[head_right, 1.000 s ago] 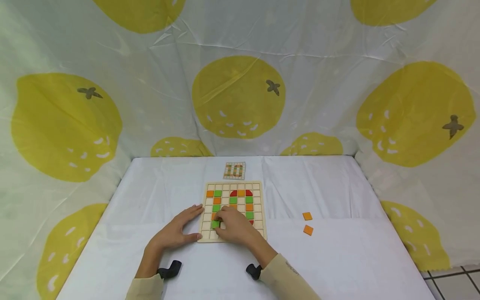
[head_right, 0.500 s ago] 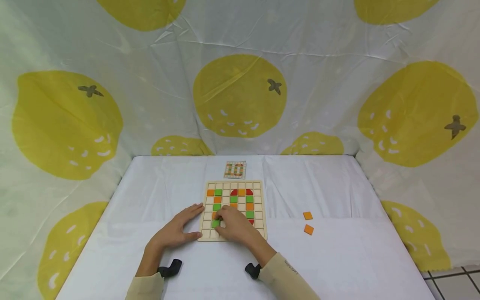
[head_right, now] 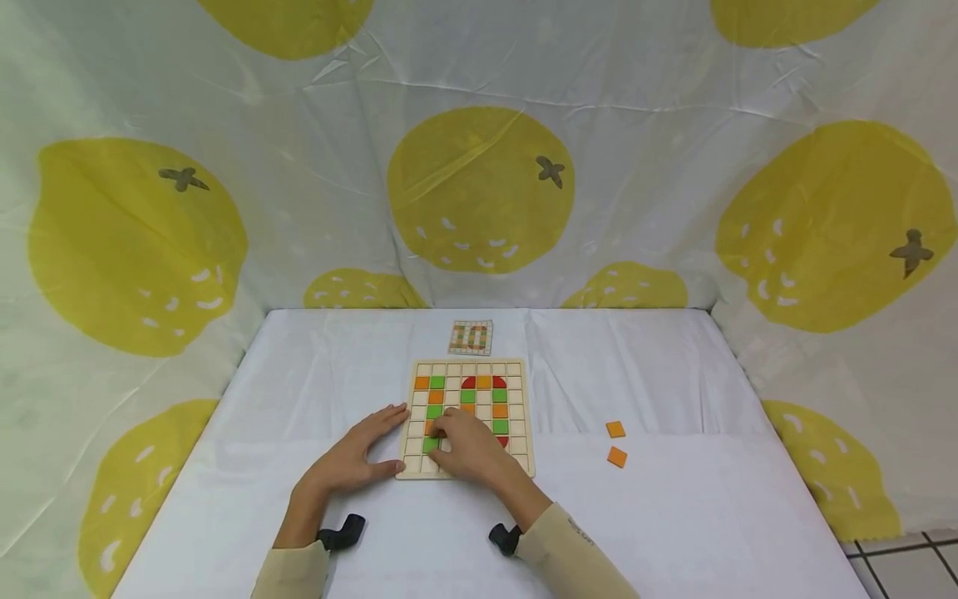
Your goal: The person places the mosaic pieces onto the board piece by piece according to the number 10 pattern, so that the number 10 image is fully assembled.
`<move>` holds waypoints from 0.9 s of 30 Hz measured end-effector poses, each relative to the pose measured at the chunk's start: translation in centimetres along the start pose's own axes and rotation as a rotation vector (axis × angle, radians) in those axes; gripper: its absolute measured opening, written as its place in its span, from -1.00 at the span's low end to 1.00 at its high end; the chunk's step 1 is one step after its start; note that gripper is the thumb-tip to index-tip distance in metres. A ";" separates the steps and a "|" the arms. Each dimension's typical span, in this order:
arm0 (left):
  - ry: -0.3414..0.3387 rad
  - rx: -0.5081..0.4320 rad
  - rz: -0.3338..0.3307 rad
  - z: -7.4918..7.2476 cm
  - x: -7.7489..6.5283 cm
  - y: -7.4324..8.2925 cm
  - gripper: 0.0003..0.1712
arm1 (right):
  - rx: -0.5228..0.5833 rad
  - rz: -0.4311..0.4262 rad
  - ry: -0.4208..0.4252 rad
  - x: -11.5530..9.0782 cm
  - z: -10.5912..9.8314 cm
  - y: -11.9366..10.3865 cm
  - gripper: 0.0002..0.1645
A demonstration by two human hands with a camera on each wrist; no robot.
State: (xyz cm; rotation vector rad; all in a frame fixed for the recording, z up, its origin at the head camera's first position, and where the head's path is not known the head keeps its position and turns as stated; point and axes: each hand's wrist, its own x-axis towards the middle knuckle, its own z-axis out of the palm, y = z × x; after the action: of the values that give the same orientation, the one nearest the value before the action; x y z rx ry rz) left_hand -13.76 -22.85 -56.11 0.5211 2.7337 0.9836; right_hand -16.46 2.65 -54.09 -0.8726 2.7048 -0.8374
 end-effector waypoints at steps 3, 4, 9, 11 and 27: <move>0.006 0.000 0.018 0.0 0.0 0.1 -0.05 | 0.016 -0.003 0.017 -0.4 -0.2 0.4 -0.71; 0.006 0.003 0.016 0.0 0.0 0.1 -0.05 | 0.018 -0.002 0.023 -0.6 -0.3 0.6 -0.71; 0.014 0.026 0.005 0.0 -0.1 0.2 -0.04 | 0.034 0.014 0.075 -2.1 -1.6 2.0 -0.73; 0.007 0.028 -0.010 -0.1 -0.1 0.4 -0.04 | 0.040 0.033 0.103 -2.8 -2.2 2.7 -0.74; -0.045 0.067 -0.041 -0.5 0.0 0.8 -0.04 | -0.065 0.241 0.246 -9.5 -8.8 11.3 -0.65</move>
State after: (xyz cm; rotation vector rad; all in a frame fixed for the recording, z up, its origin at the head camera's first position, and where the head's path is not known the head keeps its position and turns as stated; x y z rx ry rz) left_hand -13.66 -22.56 -55.15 0.4893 2.7342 0.8631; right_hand -17.08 19.79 -53.25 -0.4657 2.9843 -0.8578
